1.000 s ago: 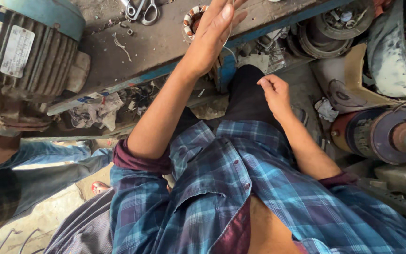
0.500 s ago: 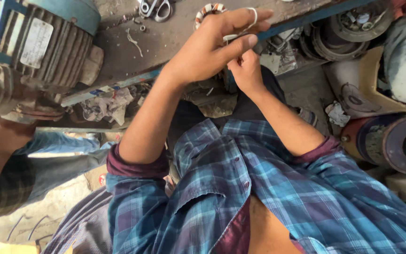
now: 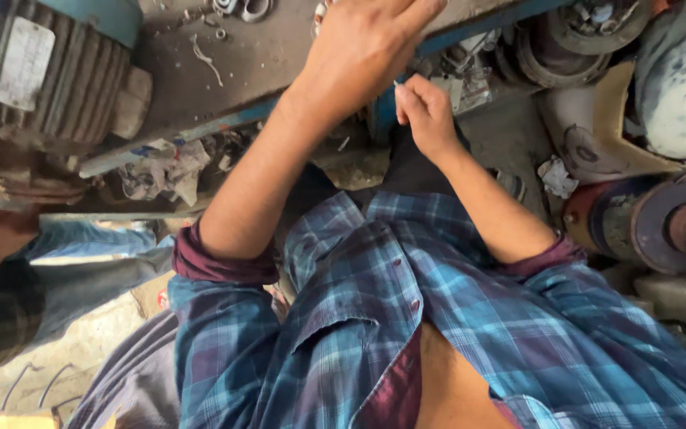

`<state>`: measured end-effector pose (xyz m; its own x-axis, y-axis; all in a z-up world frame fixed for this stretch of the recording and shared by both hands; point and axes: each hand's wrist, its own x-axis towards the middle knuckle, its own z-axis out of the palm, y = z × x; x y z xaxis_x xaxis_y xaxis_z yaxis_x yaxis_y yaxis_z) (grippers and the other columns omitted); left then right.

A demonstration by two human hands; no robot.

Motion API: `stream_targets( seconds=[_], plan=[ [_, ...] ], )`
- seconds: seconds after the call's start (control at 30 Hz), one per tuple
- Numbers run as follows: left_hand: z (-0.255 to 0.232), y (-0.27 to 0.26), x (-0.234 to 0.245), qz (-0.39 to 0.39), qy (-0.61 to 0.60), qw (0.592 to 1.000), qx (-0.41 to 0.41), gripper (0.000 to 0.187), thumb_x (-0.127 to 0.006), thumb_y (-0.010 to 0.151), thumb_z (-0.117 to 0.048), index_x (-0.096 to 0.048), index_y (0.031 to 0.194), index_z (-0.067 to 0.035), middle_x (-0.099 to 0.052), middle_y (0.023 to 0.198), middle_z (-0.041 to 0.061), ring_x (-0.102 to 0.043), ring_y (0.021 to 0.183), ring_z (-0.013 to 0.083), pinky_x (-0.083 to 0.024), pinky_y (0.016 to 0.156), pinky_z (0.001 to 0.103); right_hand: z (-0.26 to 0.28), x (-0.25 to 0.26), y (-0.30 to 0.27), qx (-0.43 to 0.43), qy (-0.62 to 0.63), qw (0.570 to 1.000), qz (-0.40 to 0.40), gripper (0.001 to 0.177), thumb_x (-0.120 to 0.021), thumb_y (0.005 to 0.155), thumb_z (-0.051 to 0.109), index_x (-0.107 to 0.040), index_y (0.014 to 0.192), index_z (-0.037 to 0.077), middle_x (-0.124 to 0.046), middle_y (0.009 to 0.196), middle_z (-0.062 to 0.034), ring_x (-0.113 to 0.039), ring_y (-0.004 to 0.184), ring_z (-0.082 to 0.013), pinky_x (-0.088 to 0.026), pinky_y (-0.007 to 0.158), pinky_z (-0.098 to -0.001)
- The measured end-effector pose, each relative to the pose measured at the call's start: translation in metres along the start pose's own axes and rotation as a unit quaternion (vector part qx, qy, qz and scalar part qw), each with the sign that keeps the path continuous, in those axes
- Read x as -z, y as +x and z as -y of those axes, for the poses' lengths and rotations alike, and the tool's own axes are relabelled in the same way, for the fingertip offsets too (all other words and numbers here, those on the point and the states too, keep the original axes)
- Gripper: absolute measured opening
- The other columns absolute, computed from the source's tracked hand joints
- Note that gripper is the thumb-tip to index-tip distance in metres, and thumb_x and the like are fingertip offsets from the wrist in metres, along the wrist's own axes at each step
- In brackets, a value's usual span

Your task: The person winds white insulated wire by hand around a small circular motor stator core placed on a workbench. The hands repeatedly loop and tighten the wire into the stator slots while another person handles a motor nearby.

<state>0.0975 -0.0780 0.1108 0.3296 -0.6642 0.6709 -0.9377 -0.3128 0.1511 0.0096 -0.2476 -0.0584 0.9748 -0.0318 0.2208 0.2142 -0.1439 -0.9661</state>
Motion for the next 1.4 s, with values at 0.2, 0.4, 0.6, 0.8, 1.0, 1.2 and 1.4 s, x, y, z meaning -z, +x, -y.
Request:
stream_targets(
  seconds=[0.2, 0.4, 0.6, 0.8, 1.0, 1.2, 1.4],
  plan=[
    [-0.002, -0.024, -0.002, 0.059, -0.020, 0.996, 0.063, 0.078, -0.079, 0.089, -0.014, -0.043, 0.158, -0.011, -0.061, 0.109, 0.008, -0.062, 0.100, 0.0295, -0.051, 0.089, 0.042, -0.026, 0.015, -0.046, -0.094, 0.093, 0.991, -0.033, 0.030, -0.057, 0.106, 0.014, -0.052, 0.078, 0.005, -0.049, 0.067, 0.0012, -0.046, 0.062, -0.0085, -0.037, 0.058, -0.0263],
    [0.024, -0.057, -0.009, 0.014, 0.002, 0.995, 0.096, 0.055, -0.084, 0.085, -0.016, -0.061, 0.135, -0.014, -0.064, 0.112, 0.001, -0.061, 0.106, 0.0272, -0.048, 0.093, 0.041, -0.079, 0.063, -0.094, -0.172, 0.134, 0.961, -0.169, 0.027, -0.061, 0.102, 0.010, -0.053, 0.076, 0.007, -0.047, 0.064, 0.0009, -0.044, 0.056, -0.0092, -0.035, 0.052, -0.0271],
    [0.032, -0.073, -0.025, -0.054, -0.038, 0.990, 0.122, 0.030, -0.086, 0.086, -0.012, -0.074, 0.113, -0.012, -0.069, 0.107, -0.001, -0.063, 0.105, 0.0250, -0.047, 0.095, 0.041, -0.110, 0.153, -0.137, -0.172, 0.053, 0.938, -0.295, 0.024, -0.055, 0.103, 0.006, -0.054, 0.080, 0.006, -0.045, 0.063, 0.0011, -0.043, 0.053, -0.0095, -0.035, 0.050, -0.0269],
    [0.031, -0.085, -0.037, -0.108, -0.074, 0.979, 0.154, 0.022, -0.084, 0.087, -0.005, -0.072, 0.105, -0.007, -0.069, 0.104, 0.005, -0.064, 0.111, 0.0295, -0.047, 0.104, 0.043, -0.115, 0.201, -0.154, -0.168, 0.027, 0.927, -0.334, 0.030, -0.058, 0.108, 0.006, -0.050, 0.078, 0.006, -0.049, 0.066, -0.0002, -0.045, 0.056, -0.0100, -0.038, 0.053, -0.0277],
    [0.028, -0.085, -0.038, -0.127, -0.116, 0.968, 0.181, 0.018, -0.078, 0.088, 0.001, -0.067, 0.101, -0.006, -0.069, 0.103, 0.006, -0.068, 0.108, 0.0284, -0.045, 0.115, 0.045, -0.121, 0.182, -0.143, -0.181, -0.066, 0.941, -0.279, 0.030, -0.062, 0.110, 0.012, -0.055, 0.081, 0.005, -0.057, 0.068, -0.0021, -0.054, 0.059, -0.0107, -0.041, 0.055, -0.0265],
    [0.021, -0.082, -0.040, -0.138, -0.107, 0.960, 0.219, 0.027, -0.078, 0.089, -0.005, -0.066, 0.113, -0.005, -0.069, 0.101, 0.006, -0.061, 0.113, 0.0320, -0.045, 0.108, 0.046, -0.137, 0.165, -0.144, -0.209, -0.235, 0.930, -0.190, 0.030, -0.067, 0.107, 0.018, -0.060, 0.085, -0.001, -0.064, 0.071, -0.0047, -0.062, 0.064, -0.0110, -0.048, 0.060, -0.0273],
    [0.028, -0.081, -0.041, -0.079, -0.080, 0.965, 0.238, 0.024, -0.081, 0.089, -0.012, -0.070, 0.110, -0.010, -0.067, 0.105, 0.005, -0.060, 0.111, 0.0314, -0.046, 0.100, 0.045, -0.145, 0.169, -0.156, -0.254, -0.240, 0.917, -0.194, 0.022, -0.070, 0.104, 0.020, -0.065, 0.095, 0.000, -0.069, 0.081, -0.0091, -0.066, 0.073, -0.0171, -0.051, 0.069, -0.0317]
  ],
)
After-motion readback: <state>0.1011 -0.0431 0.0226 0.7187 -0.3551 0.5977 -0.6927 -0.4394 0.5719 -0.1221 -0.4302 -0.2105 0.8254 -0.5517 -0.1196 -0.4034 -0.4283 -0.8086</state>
